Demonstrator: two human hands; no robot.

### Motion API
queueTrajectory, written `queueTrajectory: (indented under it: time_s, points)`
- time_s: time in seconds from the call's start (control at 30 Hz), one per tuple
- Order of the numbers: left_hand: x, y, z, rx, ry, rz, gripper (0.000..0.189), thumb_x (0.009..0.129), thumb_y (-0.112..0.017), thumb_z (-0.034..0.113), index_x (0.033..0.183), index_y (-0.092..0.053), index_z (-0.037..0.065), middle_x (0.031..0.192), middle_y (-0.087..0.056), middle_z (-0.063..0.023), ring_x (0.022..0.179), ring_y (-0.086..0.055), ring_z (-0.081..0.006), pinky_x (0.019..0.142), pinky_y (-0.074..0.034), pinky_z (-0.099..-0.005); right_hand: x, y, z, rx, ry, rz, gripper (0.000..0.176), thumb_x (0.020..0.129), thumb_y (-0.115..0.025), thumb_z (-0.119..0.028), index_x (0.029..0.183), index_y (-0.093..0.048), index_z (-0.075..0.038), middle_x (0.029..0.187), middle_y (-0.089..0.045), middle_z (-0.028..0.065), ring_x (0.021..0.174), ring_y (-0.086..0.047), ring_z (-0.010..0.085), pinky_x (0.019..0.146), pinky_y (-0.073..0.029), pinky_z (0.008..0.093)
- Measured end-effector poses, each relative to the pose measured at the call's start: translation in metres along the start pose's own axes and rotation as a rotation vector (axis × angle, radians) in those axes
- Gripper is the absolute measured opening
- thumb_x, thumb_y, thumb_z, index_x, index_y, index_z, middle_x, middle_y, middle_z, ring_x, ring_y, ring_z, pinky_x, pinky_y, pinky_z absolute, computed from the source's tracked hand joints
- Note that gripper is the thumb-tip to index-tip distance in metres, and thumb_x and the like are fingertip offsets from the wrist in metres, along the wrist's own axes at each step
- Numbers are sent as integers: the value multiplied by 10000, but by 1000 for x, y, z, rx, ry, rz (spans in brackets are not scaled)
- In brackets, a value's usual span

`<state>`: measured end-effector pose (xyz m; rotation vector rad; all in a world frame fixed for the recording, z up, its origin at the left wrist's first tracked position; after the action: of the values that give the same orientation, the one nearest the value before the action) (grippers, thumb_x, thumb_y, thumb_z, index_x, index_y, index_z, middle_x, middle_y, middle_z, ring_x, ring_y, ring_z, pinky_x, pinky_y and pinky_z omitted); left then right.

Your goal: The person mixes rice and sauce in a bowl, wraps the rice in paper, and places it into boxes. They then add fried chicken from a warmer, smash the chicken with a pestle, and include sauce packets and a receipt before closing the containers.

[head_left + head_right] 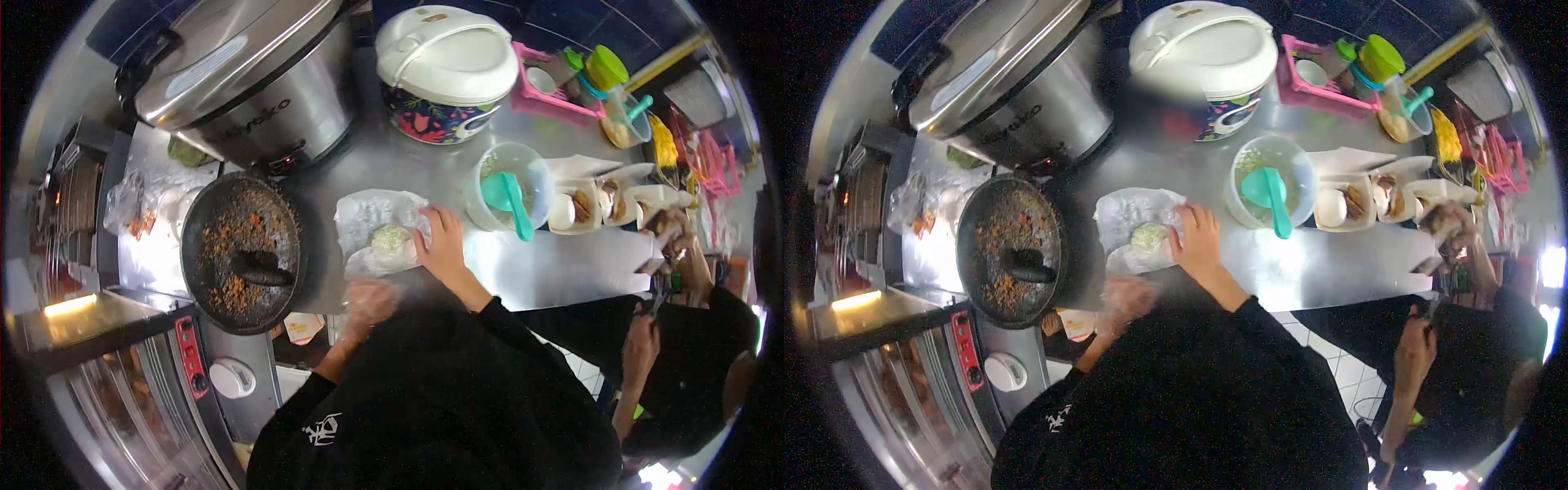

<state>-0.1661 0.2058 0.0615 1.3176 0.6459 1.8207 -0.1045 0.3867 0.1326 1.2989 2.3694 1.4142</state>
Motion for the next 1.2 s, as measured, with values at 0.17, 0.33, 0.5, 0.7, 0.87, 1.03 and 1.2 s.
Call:
queueTrajectory:
  time_s: [0.17,0.33,0.5,0.7,0.87,1.03,1.2]
  points:
    - [69,6,26,3,-40,-32,339,724,-658,153,1058,-608,117,1130,-555,-49,1029,-522,-263,860,-430,-427,74,-75,-24,-185,232,-183,352,749,-661,-208,1066,-559,-95,1084,-581,78,1055,-508,261,831,-321,480]
    - [60,-10,3,-137,67,-50,363,770,-639,143,1129,-595,119,1187,-557,-33,1132,-480,-226,916,-410,-416,58,-90,-18,-80,264,-649,116,728,-628,-197,833,-644,-149,942,-625,55,871,-575,279,864,-351,478]
    - [48,-17,16,31,-35,-172,263,779,-645,154,1035,-616,99,1074,-584,-59,991,-555,-232,789,-453,-400,-25,-39,-33,66,367,-241,204,686,-601,-58,883,-655,-66,886,-605,62,803,-586,252,763,-469,377]
    - [62,85,-9,37,406,390,253,734,-727,154,846,-523,56,849,-557,-103,789,-564,-293,652,-480,-397,-50,-27,-36,93,472,-95,261,651,-622,-33,912,-627,-41,903,-583,90,858,-578,258,709,-507,335]
    - [109,62,20,-68,307,59,180,816,-583,112,938,-487,21,898,-538,-183,826,-536,-346,717,-447,-448,-53,-20,-37,117,457,-116,259,652,-600,-14,909,-592,-37,934,-550,100,890,-564,268,742,-505,338]
    - [75,0,-31,-140,467,-168,241,808,-549,104,1017,-477,9,914,-536,-220,854,-520,-390,743,-409,-497,-36,-26,8,349,13,-78,243,698,-604,20,934,-572,-27,902,-552,112,784,-590,261,615,-506,327]
    - [77,-2,-56,236,528,-162,211,762,-530,53,972,-524,37,960,-520,-180,933,-500,-351,771,-409,-448,-24,-27,33,-6,-242,-74,292,681,-636,-65,965,-567,-77,944,-546,174,877,-574,351,781,-482,427]
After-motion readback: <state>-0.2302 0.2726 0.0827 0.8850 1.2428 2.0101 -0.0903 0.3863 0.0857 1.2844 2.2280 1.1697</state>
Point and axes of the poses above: each hand's wrist, its own x-axis towards the middle knuckle, its own y-axis out of the back of the hand, z = x × y, the point moved 10 cm from there along x, towards the middle knuckle
